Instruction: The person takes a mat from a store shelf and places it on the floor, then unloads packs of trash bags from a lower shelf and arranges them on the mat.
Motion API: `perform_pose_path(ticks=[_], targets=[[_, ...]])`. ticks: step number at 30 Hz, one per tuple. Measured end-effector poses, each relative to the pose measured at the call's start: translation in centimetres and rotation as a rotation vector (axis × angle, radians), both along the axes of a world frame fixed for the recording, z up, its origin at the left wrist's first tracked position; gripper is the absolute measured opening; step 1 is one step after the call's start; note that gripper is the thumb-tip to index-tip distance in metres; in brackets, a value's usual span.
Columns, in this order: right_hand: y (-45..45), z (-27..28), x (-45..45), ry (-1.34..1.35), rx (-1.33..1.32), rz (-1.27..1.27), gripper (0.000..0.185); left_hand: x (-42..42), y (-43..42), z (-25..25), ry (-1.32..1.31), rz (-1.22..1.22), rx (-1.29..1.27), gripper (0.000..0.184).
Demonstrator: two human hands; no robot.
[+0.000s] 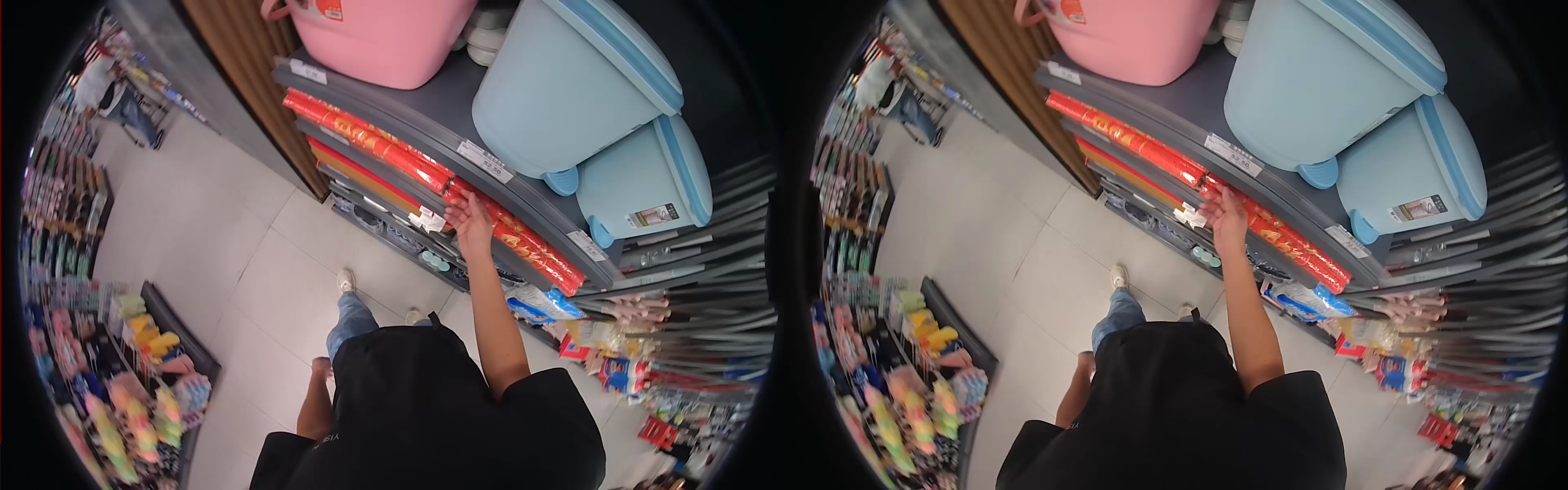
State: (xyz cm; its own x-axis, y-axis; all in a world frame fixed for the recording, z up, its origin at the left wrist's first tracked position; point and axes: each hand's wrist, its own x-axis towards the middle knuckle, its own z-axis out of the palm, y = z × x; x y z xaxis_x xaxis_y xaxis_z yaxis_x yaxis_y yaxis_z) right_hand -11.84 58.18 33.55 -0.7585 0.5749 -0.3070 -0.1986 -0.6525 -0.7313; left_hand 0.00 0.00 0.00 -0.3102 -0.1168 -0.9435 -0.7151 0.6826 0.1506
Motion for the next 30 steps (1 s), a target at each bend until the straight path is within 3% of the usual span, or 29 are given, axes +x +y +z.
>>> perform_pose_path(ticks=[2, 4, 5, 6, 7, 13, 20, 23, 26, 30], targets=[[-0.1, 1.2, 1.0, -0.048, 0.051, -0.098, 0.030, -3.6, -1.5, 0.6, 0.025, 0.009, 0.068, 0.032], [0.0, 2.0, -4.6, -0.072, 0.065, -0.086, 0.025, -15.8, -1.3, -1.3, 0.123, -0.024, 0.201, 0.028], [-0.6, 1.8, -5.3, -0.091, 0.051, -0.077, 0.022, -19.8, -0.7, 1.0, 0.201, -0.058, 0.184, 0.026], [-1.1, 1.3, -5.8, -0.090, 0.040, -0.110, 0.020, -23.3, -1.1, 0.3, 0.371, -0.242, 0.203, 0.024], [-0.9, 0.6, -6.1, -0.087, 0.036, -0.144, 0.019, -26.5, 0.9, 3.0, 0.419, -0.034, 0.227, 0.026], [-2.8, 0.8, -6.1, -0.134, 0.096, -0.274, 0.021, -41.6, 11.2, 10.8, 0.631, -0.147, 0.565, 0.026], [-5.4, -1.2, -1.7, -0.278, 0.057, -0.329, 0.026, -45.9, 25.9, 25.3, 0.578, -0.193, 1.011, 0.025], [-6.8, -2.5, 0.5, -0.259, -0.022, -0.408, 0.026, -45.4, 29.8, 28.9, 0.552, -0.246, 1.102, 0.025], [-7.8, -3.8, 2.8, -0.219, -0.092, -0.475, 0.025, -45.0, 31.3, 28.6, 0.523, -0.344, 1.081, 0.023], [-8.6, -5.1, 5.0, -0.228, -0.144, -0.512, 0.025, -43.3, 30.3, 23.0, 0.507, -0.608, 0.989, 0.021]])
